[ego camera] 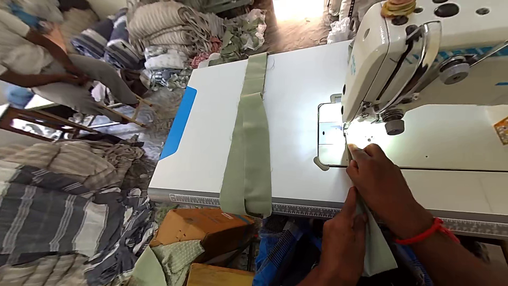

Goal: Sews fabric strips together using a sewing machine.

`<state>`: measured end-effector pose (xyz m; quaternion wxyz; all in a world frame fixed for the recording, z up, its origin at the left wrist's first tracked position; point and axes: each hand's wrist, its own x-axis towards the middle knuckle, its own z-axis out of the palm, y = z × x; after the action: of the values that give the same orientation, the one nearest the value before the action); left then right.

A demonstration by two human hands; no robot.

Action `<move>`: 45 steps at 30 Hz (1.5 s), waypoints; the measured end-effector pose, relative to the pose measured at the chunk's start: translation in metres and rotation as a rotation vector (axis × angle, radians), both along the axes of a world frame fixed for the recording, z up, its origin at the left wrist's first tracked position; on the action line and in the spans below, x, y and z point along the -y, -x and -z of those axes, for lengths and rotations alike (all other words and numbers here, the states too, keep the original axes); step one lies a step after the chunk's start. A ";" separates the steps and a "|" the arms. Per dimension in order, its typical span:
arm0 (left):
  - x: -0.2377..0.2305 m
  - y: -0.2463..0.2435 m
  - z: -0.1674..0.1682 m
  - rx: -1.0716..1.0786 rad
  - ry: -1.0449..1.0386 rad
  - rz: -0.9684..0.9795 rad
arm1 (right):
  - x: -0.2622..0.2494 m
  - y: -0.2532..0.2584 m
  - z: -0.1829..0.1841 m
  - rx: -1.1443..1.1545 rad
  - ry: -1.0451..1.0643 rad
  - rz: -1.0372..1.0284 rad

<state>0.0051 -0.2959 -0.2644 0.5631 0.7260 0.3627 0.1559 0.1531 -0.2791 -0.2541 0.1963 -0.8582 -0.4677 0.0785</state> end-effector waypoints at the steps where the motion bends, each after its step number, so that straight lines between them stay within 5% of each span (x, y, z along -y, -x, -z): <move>1: 0.000 0.000 0.000 0.003 -0.004 -0.001 | 0.000 0.000 0.000 0.005 0.005 -0.002; 45: 0.001 -0.001 -0.008 0.022 -0.013 0.000 | 0.002 0.002 0.001 0.030 -0.054 -0.025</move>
<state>0.0057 -0.2969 -0.2569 0.5625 0.7278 0.3554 0.1660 0.1513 -0.2810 -0.2547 0.2114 -0.8478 -0.4832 0.0556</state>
